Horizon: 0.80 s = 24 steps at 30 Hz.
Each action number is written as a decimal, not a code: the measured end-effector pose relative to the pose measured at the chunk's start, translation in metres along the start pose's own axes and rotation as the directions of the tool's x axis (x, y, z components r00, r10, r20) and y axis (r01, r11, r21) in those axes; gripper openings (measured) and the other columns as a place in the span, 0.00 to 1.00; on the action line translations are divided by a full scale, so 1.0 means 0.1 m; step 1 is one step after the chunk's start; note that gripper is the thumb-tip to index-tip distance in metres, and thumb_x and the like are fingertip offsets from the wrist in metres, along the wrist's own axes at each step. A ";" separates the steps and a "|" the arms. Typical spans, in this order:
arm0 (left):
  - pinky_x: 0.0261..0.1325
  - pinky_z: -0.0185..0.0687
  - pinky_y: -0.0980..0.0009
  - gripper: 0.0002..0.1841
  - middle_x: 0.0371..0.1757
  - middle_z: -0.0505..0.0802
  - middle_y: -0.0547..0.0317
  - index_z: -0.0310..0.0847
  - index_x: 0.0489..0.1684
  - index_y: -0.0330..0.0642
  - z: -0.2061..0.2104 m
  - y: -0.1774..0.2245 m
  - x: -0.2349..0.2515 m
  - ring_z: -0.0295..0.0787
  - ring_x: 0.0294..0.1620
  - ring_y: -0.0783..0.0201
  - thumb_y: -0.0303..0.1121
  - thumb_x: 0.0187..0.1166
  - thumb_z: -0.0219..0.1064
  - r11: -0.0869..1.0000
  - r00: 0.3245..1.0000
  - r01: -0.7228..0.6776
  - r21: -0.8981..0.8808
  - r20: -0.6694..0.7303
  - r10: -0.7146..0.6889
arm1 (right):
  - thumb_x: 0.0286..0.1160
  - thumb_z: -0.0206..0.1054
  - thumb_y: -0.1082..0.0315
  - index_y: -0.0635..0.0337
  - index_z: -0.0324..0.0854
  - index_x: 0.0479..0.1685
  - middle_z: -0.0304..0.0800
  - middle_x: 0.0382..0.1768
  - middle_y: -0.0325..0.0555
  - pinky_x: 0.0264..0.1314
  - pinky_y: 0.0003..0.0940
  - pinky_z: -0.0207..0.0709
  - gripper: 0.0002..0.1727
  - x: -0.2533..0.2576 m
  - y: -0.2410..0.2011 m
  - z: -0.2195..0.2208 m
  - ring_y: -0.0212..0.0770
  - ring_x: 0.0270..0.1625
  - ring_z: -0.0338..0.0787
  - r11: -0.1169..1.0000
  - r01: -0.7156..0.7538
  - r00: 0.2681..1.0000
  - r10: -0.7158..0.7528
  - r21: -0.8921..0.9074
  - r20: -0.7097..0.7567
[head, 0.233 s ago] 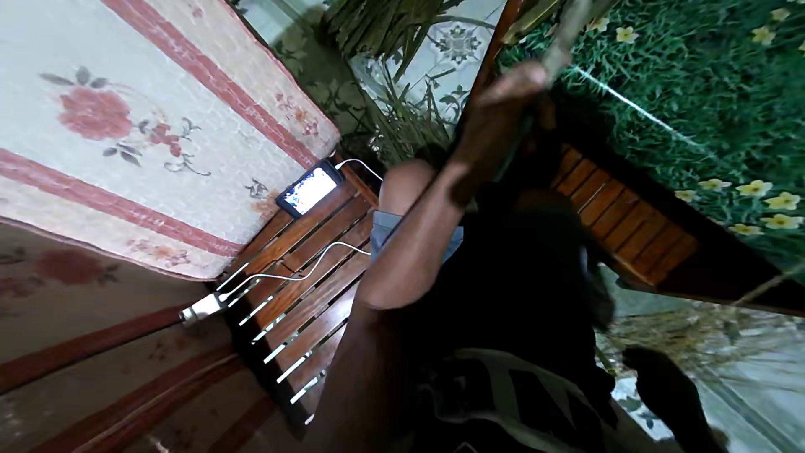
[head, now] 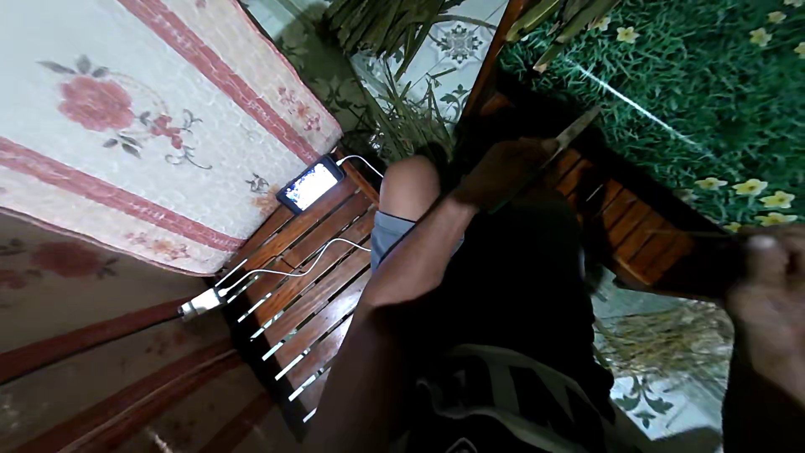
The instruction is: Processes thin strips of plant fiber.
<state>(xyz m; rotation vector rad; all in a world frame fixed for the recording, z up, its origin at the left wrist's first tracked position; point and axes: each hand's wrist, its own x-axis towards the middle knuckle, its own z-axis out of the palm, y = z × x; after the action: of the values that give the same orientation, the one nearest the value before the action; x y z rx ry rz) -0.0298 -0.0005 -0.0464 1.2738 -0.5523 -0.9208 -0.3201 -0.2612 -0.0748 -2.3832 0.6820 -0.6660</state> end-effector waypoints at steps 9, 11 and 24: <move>0.15 0.71 0.79 0.21 0.18 0.80 0.59 0.77 0.44 0.34 0.08 -0.21 0.00 0.74 0.14 0.71 0.43 0.96 0.47 0.974 0.975 0.154 -0.169 0.186 -0.122 | 0.85 0.58 0.68 0.65 0.73 0.60 0.89 0.46 0.38 0.50 0.35 0.88 0.12 0.65 -1.29 1.02 0.30 0.43 0.90 0.884 0.079 0.996 -0.056 0.460 -0.063; 0.16 0.73 0.78 0.21 0.19 0.78 0.60 0.75 0.46 0.38 0.07 -0.28 0.04 0.74 0.14 0.71 0.46 0.96 0.45 0.953 0.979 0.155 -0.259 0.173 -0.112 | 0.85 0.59 0.66 0.68 0.75 0.61 0.88 0.48 0.40 0.49 0.31 0.86 0.15 0.55 -1.37 1.19 0.28 0.43 0.88 0.879 -0.062 0.998 0.058 0.472 0.023; 0.16 0.74 0.78 0.21 0.17 0.78 0.66 0.82 0.62 0.43 -0.35 -0.08 0.25 0.72 0.13 0.73 0.46 0.95 0.46 0.944 0.992 0.048 -0.328 -0.096 -0.083 | 0.90 0.55 0.58 0.60 0.87 0.56 0.92 0.55 0.43 0.63 0.35 0.85 0.18 -0.01 -1.73 0.39 0.33 0.58 0.90 0.903 0.348 0.907 -0.392 0.253 0.153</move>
<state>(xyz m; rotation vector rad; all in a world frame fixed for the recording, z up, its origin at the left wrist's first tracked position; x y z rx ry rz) 0.0094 -0.0018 -0.0654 1.0394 -0.2596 -0.9481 -0.2445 -0.1234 0.0062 -2.3451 0.0553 -0.6058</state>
